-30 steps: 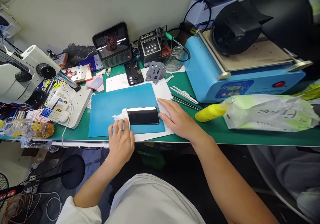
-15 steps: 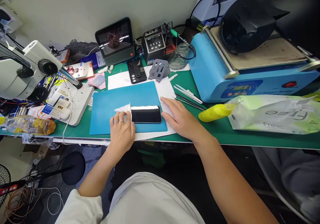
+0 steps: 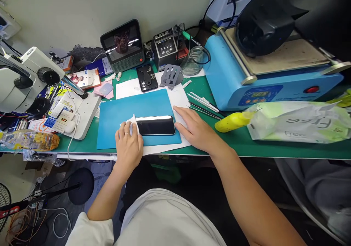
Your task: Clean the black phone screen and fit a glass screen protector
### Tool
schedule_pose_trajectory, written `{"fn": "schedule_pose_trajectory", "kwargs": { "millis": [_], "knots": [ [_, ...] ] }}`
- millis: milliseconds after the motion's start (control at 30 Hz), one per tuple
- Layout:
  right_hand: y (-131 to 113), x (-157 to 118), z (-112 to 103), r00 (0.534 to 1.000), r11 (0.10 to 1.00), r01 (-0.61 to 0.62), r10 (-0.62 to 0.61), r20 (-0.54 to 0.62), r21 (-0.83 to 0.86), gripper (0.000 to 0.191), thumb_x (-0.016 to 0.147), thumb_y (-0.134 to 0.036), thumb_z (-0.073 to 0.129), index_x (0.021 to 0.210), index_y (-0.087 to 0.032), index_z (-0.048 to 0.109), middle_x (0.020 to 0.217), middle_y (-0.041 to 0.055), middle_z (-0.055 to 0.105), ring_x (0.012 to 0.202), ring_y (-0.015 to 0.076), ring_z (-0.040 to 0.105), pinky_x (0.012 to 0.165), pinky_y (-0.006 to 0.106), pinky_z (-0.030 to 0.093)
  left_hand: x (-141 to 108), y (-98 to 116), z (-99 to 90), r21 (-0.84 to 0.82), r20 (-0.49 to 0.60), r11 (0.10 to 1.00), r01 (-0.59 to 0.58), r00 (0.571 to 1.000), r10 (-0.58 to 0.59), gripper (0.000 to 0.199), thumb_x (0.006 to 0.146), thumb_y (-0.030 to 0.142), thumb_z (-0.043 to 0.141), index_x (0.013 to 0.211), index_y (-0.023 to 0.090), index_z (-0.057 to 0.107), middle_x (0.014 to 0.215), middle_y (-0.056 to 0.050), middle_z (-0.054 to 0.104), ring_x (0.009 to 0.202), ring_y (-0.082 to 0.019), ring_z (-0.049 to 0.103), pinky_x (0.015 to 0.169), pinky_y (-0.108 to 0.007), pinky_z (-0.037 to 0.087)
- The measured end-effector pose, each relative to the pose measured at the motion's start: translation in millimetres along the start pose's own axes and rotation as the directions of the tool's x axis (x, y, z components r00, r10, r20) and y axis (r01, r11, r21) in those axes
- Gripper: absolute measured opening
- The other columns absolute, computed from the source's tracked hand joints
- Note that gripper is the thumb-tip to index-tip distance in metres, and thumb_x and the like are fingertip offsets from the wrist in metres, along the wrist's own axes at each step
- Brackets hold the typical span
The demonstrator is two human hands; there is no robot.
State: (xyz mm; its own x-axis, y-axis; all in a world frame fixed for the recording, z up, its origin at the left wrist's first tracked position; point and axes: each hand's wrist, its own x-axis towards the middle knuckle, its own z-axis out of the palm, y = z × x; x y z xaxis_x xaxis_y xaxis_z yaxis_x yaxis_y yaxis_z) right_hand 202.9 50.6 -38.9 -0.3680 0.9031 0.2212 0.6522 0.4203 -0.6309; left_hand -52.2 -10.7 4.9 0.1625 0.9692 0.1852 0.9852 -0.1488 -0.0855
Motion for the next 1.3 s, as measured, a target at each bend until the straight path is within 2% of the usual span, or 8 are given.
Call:
{"fn": "schedule_pose_trajectory", "kwargs": {
  "millis": [300,567,667,767,900,1000,1133,1300],
  "knots": [
    [-0.3,-0.7,2.6,1.0,1.0,0.008,-0.008,-0.026,-0.009,0.056,0.105,-0.041,0.035,0.158,-0.023,0.037,0.155,0.0139,0.052,0.144,0.0334,0.048,0.119,0.057,0.043,30.6,6.6,3.1,0.0,0.004,0.999,-0.04,0.999,0.04,0.045,0.105,0.025,0.036,0.141,0.006,0.057,0.146,-0.02,0.059,0.145,-0.039,0.044,0.114,-0.053,0.041],
    [6.4,-0.9,7.9,0.996,0.998,0.056,-0.055,-0.065,0.016,0.056,0.105,-0.04,0.039,0.157,-0.021,0.038,0.154,0.0153,0.052,0.143,0.033,0.048,0.12,0.056,0.041,49.5,57.9,2.2,-0.067,0.005,0.973,-0.219,0.976,0.22,0.041,0.105,0.028,0.038,0.134,0.01,0.06,0.132,-0.018,0.065,0.134,-0.034,0.052,0.108,-0.047,0.044],
    [8.1,-1.6,9.1,0.996,0.998,0.055,-0.053,-0.072,0.031,0.056,0.105,-0.042,0.039,0.158,-0.023,0.038,0.154,0.0148,0.052,0.143,0.0335,0.048,0.119,0.058,0.041,51.5,65.8,1.7,-0.078,-0.003,0.959,-0.273,0.962,0.274,0.041,0.105,0.029,0.038,0.135,0.01,0.059,0.129,-0.018,0.065,0.132,-0.033,0.054,0.105,-0.045,0.044],
    [6.4,-1.9,7.4,0.996,0.998,0.047,-0.043,-0.076,0.047,0.057,0.105,-0.043,0.038,0.158,-0.025,0.038,0.154,0.0142,0.053,0.142,0.034,0.049,0.119,0.059,0.041,47.8,52.0,-1.1,-0.074,0.018,0.962,-0.262,0.964,0.264,0.041,0.105,0.03,0.039,0.136,0.015,0.06,0.132,-0.016,0.065,0.131,-0.032,0.055,0.105,-0.046,0.045],
    [1.7,-1.7,3.1,0.999,0.999,0.021,-0.019,-0.039,0.047,0.057,0.106,-0.044,0.036,0.159,-0.023,0.036,0.156,0.0151,0.05,0.144,0.0344,0.047,0.12,0.06,0.04,38.2,17.4,-4.3,-0.049,0.051,0.99,-0.133,0.99,0.135,0.044,0.105,0.025,0.035,0.141,0.015,0.057,0.142,-0.012,0.064,0.142,-0.032,0.049,0.111,-0.048,0.043],
    [-0.2,-1.5,1.0,1.0,0.999,0.018,-0.017,-0.025,0.042,0.057,0.106,-0.044,0.034,0.16,-0.025,0.035,0.156,0.0143,0.051,0.144,0.0344,0.047,0.119,0.06,0.041,28.0,-1.1,-5.7,-0.019,0.068,0.996,-0.089,0.994,0.09,0.047,0.106,0.024,0.032,0.144,0.017,0.057,0.15,-0.01,0.06,0.149,-0.033,0.042,0.113,-0.052,0.042],
    [0.6,-1.7,1.0,0.999,0.998,0.037,-0.036,-0.022,0.041,0.057,0.106,-0.043,0.034,0.16,-0.026,0.035,0.156,0.0133,0.051,0.144,0.0343,0.047,0.118,0.06,0.042,12.1,-6.5,-9.2,-0.004,0.079,0.996,-0.094,0.992,0.094,0.05,0.106,0.024,0.03,0.15,0.016,0.053,0.159,-0.008,0.051,0.156,-0.035,0.032,0.119,-0.054,0.038],
    [0.9,-2.1,2.9,1.0,1.0,0.021,-0.02,-0.023,0.023,0.057,0.106,-0.044,0.034,0.159,-0.025,0.036,0.155,0.014,0.052,0.144,0.0345,0.047,0.118,0.059,0.043,1.3,-0.2,-11.6,-0.027,0.109,0.991,-0.132,0.985,0.134,0.051,0.107,0.024,0.03,0.152,0.015,0.051,0.163,-0.006,0.047,0.157,-0.036,0.03,0.121,-0.054,0.038]
  ]
}}
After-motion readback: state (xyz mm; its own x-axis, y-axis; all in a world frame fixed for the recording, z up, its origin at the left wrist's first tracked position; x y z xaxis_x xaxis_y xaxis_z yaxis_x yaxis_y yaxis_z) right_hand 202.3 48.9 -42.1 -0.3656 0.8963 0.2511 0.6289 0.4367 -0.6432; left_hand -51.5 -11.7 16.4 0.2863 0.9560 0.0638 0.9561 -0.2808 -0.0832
